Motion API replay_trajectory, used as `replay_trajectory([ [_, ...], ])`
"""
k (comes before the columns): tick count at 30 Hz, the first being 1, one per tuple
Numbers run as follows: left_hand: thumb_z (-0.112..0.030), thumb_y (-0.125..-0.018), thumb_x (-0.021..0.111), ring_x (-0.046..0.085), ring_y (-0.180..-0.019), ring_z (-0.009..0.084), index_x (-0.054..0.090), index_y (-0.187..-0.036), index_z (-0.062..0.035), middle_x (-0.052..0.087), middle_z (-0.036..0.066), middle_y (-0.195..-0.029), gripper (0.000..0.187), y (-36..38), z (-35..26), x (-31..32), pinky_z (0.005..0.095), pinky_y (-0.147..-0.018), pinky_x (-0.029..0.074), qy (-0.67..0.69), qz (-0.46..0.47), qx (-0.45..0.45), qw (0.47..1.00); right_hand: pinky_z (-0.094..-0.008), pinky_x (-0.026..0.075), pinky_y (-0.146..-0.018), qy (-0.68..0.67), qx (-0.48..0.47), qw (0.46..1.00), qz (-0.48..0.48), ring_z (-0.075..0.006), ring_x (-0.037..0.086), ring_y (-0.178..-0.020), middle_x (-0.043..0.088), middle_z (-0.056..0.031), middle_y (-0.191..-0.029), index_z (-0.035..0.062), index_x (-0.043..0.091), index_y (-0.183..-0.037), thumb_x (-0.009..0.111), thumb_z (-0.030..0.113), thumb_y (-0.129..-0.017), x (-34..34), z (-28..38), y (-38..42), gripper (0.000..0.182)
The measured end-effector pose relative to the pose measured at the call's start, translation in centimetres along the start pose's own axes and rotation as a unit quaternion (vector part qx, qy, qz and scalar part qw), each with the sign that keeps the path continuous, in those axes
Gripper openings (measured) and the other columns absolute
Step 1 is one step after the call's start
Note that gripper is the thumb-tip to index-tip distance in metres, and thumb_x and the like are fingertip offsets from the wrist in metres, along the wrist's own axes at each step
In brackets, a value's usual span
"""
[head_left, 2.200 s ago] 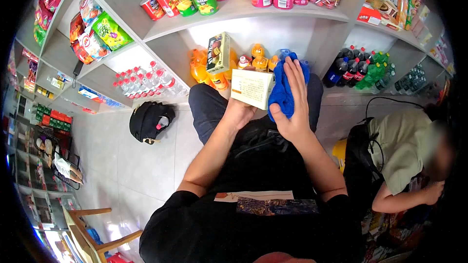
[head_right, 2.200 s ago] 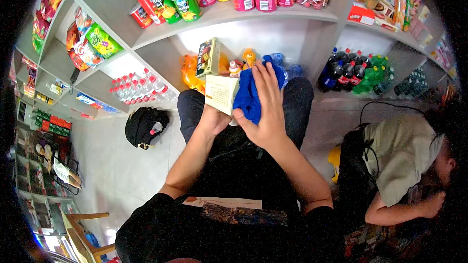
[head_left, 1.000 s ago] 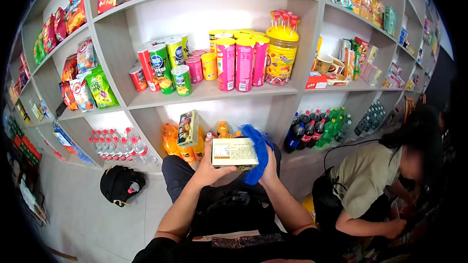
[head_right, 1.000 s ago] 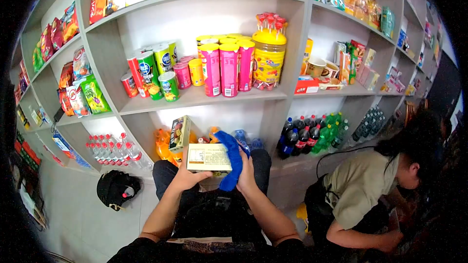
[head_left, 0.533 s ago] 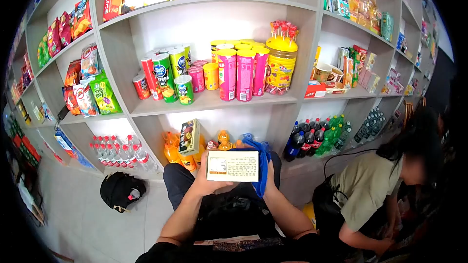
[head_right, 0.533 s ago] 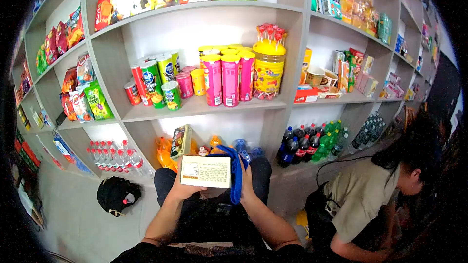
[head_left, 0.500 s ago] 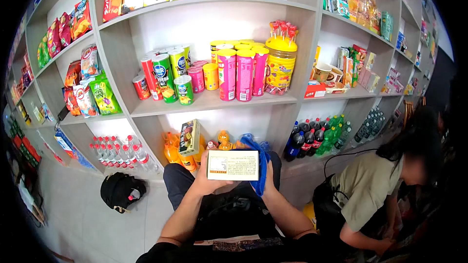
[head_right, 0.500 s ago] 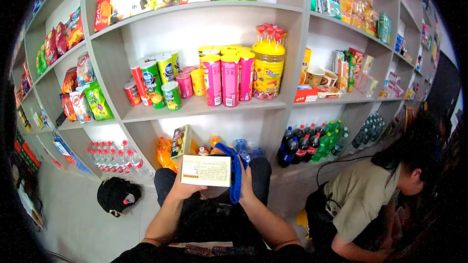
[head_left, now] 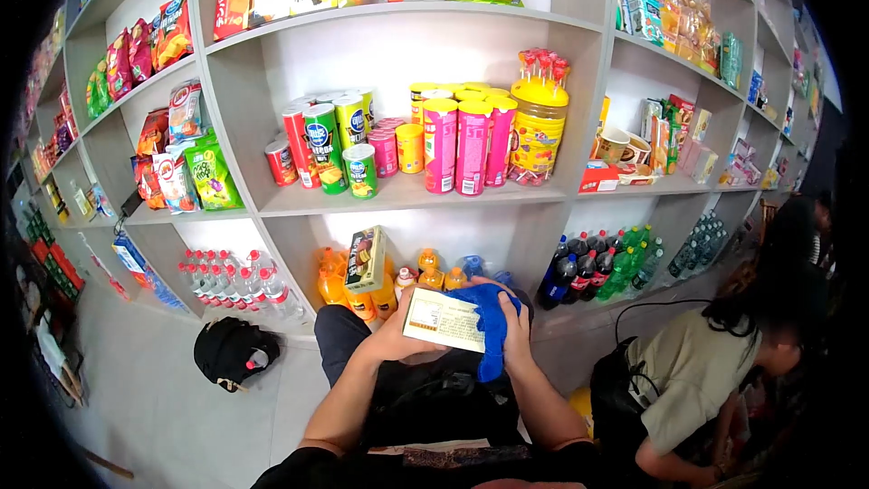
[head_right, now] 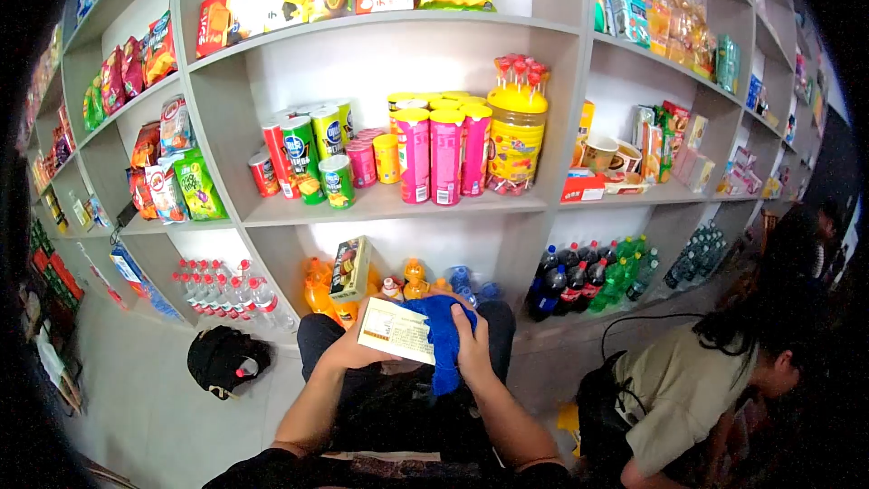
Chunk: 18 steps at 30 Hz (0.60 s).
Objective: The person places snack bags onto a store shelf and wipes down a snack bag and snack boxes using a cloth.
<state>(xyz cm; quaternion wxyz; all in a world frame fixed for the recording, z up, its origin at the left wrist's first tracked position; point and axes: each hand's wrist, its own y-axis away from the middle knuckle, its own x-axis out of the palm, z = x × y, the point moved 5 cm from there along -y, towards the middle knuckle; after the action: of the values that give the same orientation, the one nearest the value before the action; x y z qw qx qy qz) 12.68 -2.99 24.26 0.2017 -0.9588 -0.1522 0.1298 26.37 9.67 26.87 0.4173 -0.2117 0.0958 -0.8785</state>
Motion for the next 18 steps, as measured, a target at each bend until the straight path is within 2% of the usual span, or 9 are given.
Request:
replay_trajectory([
  [4, -0.008, -0.068, 0.082, 0.041, -0.127, 0.0202, 0.019, -0.144, -0.0023, 0.042, 0.014, -0.136, 0.100, -0.4, -0.9, -0.3, 0.0354, -0.104, 0.035, -0.015, -0.034, 0.061, 0.997, -0.0281, 0.042, -0.091, 0.025, -0.002, 1.000, -0.008, -0.0158, 0.056, -0.100, 0.062, -0.0117, -0.110, -0.0045, 0.057, -0.119, 0.044, 0.023, -0.099, 0.3, -0.1, 0.5, 0.036],
  [6, -0.007, -0.073, 0.077, 0.035, -0.131, 0.0204, 0.017, -0.146, -0.0018, 0.036, 0.013, -0.141, 0.095, -0.5, 1.0, -0.7, 0.0355, -0.108, 0.030, 0.026, -0.069, -0.009, 0.997, -0.0279, 0.043, -0.091, 0.046, 0.013, 0.997, -0.054, -0.0155, 0.056, -0.100, 0.062, -0.0113, -0.112, -0.0047, 0.056, -0.121, 0.045, 0.021, -0.099, -0.1, -1.2, 0.5, 0.035],
  [8, -0.006, -0.075, 0.074, 0.033, -0.132, 0.0202, 0.019, -0.146, -0.0020, 0.034, 0.013, -0.141, 0.090, -1.0, 1.2, -0.8, 0.0344, -0.108, 0.029, 0.078, -0.126, 0.013, 0.989, -0.0280, 0.044, -0.091, 0.065, 0.008, 0.994, -0.090, -0.0154, 0.056, -0.101, 0.062, -0.0112, -0.113, -0.0049, 0.055, -0.122, 0.045, 0.020, -0.099, 0.1, -1.3, 0.6, 0.035],
  [9, -0.007, -0.083, 0.066, 0.032, -0.132, 0.0209, 0.011, -0.147, -0.0028, 0.032, 0.013, -0.143, 0.084, -1.2, 0.1, -0.5, 0.0350, -0.108, 0.028, 0.038, -0.102, 0.042, 0.993, -0.0282, 0.044, -0.091, 0.073, -0.004, 0.992, -0.102, -0.0155, 0.056, -0.102, 0.062, -0.0113, -0.113, -0.0050, 0.054, -0.122, 0.045, 0.019, -0.100, 0.7, -0.6, 0.6, 0.035],
  [11, -0.011, -0.088, 0.060, 0.033, -0.131, 0.0212, 0.003, -0.147, -0.0051, 0.030, 0.013, -0.143, 0.082, -0.9, 0.2, 0.6, 0.0358, -0.108, 0.029, 0.087, -0.119, 0.052, 0.988, -0.0294, 0.043, -0.095, 0.090, -0.070, 0.989, -0.090, -0.0152, 0.055, -0.107, 0.062, -0.0135, -0.117, -0.0038, 0.053, -0.125, 0.048, 0.013, -0.097, 1.0, -0.5, 0.1, 0.033],
  [13, -0.016, -0.092, 0.057, 0.034, -0.130, 0.0217, 0.001, -0.147, -0.0079, 0.029, 0.013, -0.143, 0.079, -0.9, 0.5, 0.9, 0.0372, -0.106, 0.031, 0.180, -0.151, 0.027, 0.972, -0.0317, 0.043, -0.096, 0.167, -0.113, 0.974, -0.099, -0.0189, 0.056, -0.109, 0.061, -0.0160, -0.118, -0.0022, 0.053, -0.126, 0.054, 0.009, -0.093, 1.0, -0.4, 0.2, 0.034],
  [16, -0.027, -0.096, 0.054, 0.038, -0.128, 0.0231, 0.003, -0.147, -0.0131, 0.031, 0.013, -0.141, 0.073, -1.1, 0.7, 0.9, 0.0401, -0.102, 0.038, 0.383, -0.215, -0.071, 0.896, -0.0378, 0.042, -0.098, 0.315, -0.229, 0.920, -0.052, -0.0296, 0.056, -0.114, 0.058, -0.0200, -0.122, 0.0004, 0.053, -0.127, 0.064, 0.004, -0.084, 2.0, -0.1, 0.7, 0.045],
  [17, -0.031, -0.097, 0.049, 0.047, -0.122, 0.0252, 0.013, -0.145, -0.0175, 0.040, 0.012, -0.136, 0.062, -1.1, 0.2, 0.8, 0.0419, -0.098, 0.044, 0.346, -0.234, -0.095, 0.904, -0.0422, 0.042, -0.099, 0.377, -0.267, 0.887, -0.020, -0.0359, 0.054, -0.116, 0.057, -0.0205, -0.124, -0.0002, 0.051, -0.128, 0.067, 0.006, -0.080, 2.8, 0.5, 1.2, 0.051],
  [18, -0.028, -0.096, 0.051, 0.050, -0.118, 0.0214, 0.018, -0.145, -0.0163, 0.045, 0.011, -0.132, 0.059, -1.0, -0.1, 0.8, 0.0389, -0.096, 0.045, 0.312, -0.250, -0.124, 0.908, -0.0428, 0.041, -0.100, 0.387, -0.297, 0.873, 0.005, -0.0361, 0.052, -0.119, 0.055, -0.0202, -0.127, -0.0009, 0.050, -0.130, 0.069, 0.007, -0.080, 3.2, 0.3, 1.5, 0.054],
])
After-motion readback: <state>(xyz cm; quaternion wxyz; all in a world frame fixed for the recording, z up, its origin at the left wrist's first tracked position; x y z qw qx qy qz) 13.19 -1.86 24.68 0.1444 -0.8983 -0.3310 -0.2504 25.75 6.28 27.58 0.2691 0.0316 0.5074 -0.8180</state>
